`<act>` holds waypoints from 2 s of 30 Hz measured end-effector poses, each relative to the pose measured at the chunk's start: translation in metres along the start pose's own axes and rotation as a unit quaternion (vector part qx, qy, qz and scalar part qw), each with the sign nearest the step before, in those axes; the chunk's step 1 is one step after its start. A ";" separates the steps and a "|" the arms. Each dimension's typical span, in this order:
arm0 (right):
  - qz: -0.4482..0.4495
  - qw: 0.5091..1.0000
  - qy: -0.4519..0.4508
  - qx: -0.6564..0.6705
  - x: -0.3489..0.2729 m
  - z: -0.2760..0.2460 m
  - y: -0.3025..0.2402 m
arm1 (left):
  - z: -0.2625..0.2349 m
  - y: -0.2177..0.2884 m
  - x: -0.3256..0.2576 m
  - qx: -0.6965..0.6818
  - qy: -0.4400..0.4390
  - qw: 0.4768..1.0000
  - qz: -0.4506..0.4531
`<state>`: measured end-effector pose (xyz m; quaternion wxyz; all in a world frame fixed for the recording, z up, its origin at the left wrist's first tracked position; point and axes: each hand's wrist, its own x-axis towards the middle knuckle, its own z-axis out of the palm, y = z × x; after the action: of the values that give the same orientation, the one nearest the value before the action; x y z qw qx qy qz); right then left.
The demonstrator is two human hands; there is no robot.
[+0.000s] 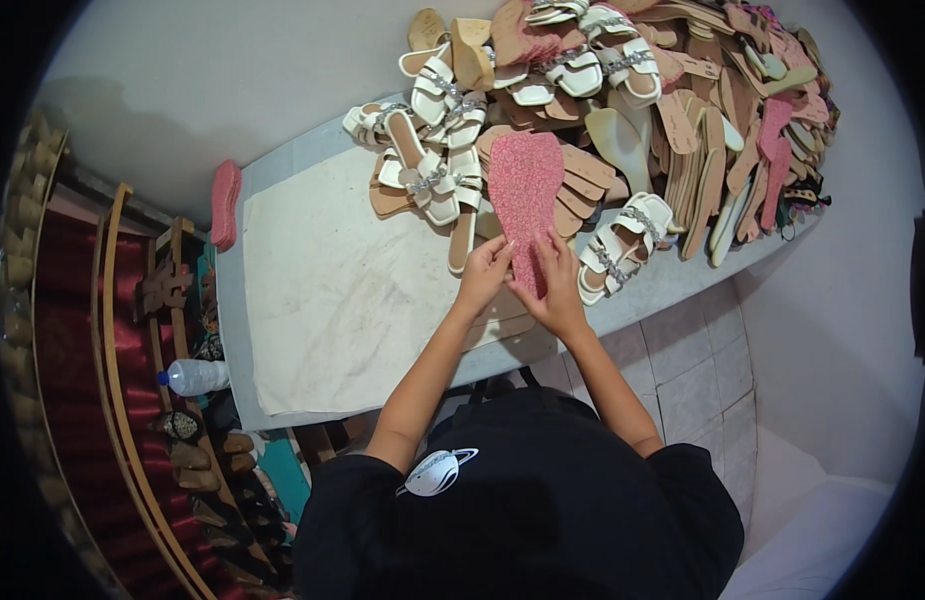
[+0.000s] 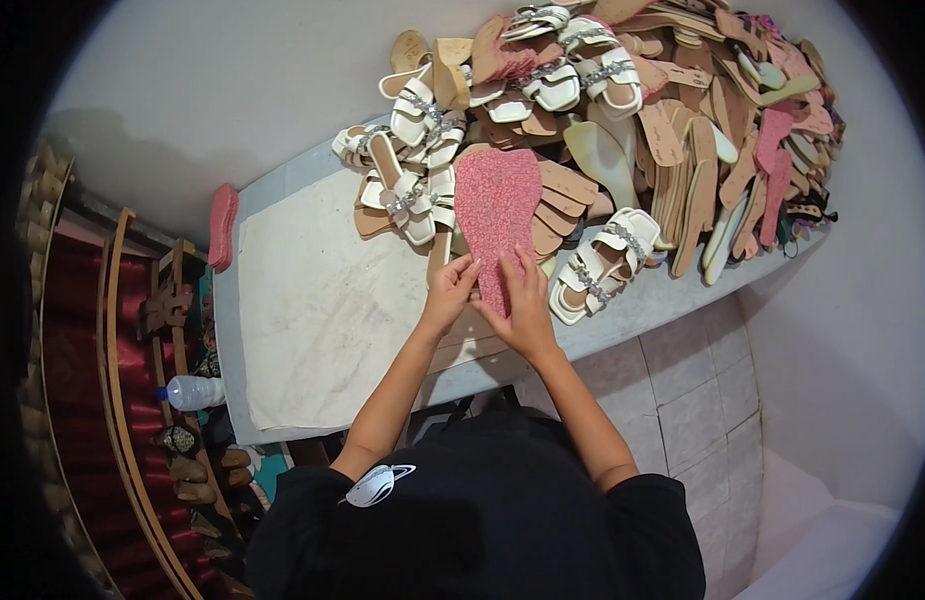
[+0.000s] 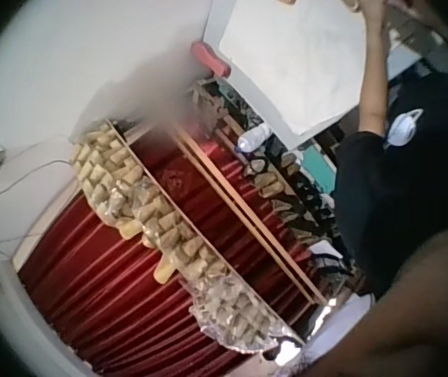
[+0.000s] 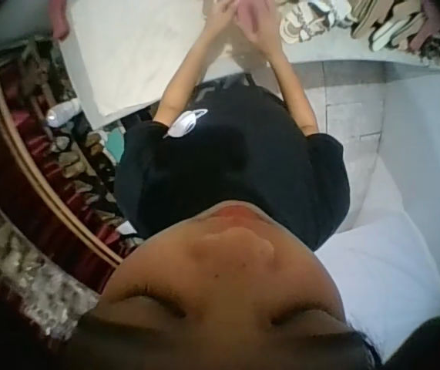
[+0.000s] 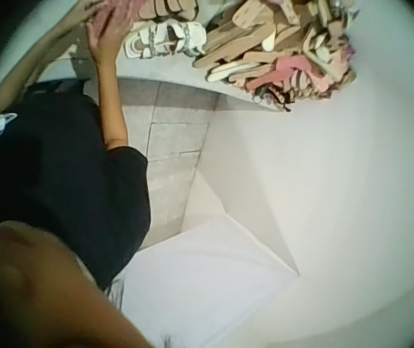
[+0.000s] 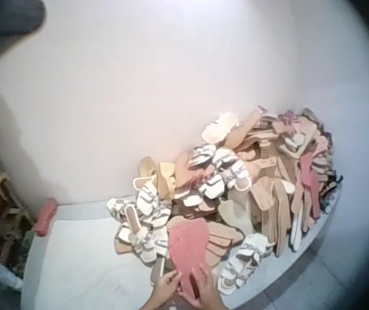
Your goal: Organizing and sorting sandals and insoles on a workshop table.
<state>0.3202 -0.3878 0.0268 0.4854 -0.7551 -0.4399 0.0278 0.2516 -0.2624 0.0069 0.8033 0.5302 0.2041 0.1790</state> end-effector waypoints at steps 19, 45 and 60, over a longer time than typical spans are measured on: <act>-0.419 0.823 -0.348 -0.160 0.054 0.116 -0.065 | -0.162 0.049 -0.117 0.085 0.042 0.994 -0.049; 0.045 0.926 -0.238 0.290 0.052 0.416 -0.218 | -0.437 0.121 -0.174 0.127 0.318 0.932 0.115; 0.173 0.820 -0.241 0.489 0.154 0.527 -0.234 | -0.531 0.165 -0.107 0.238 0.363 0.882 0.184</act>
<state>0.0178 0.1251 -0.0149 0.6565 -0.4510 -0.3340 0.5041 -0.1262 0.1592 -0.0144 0.4754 0.6313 0.4165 0.4494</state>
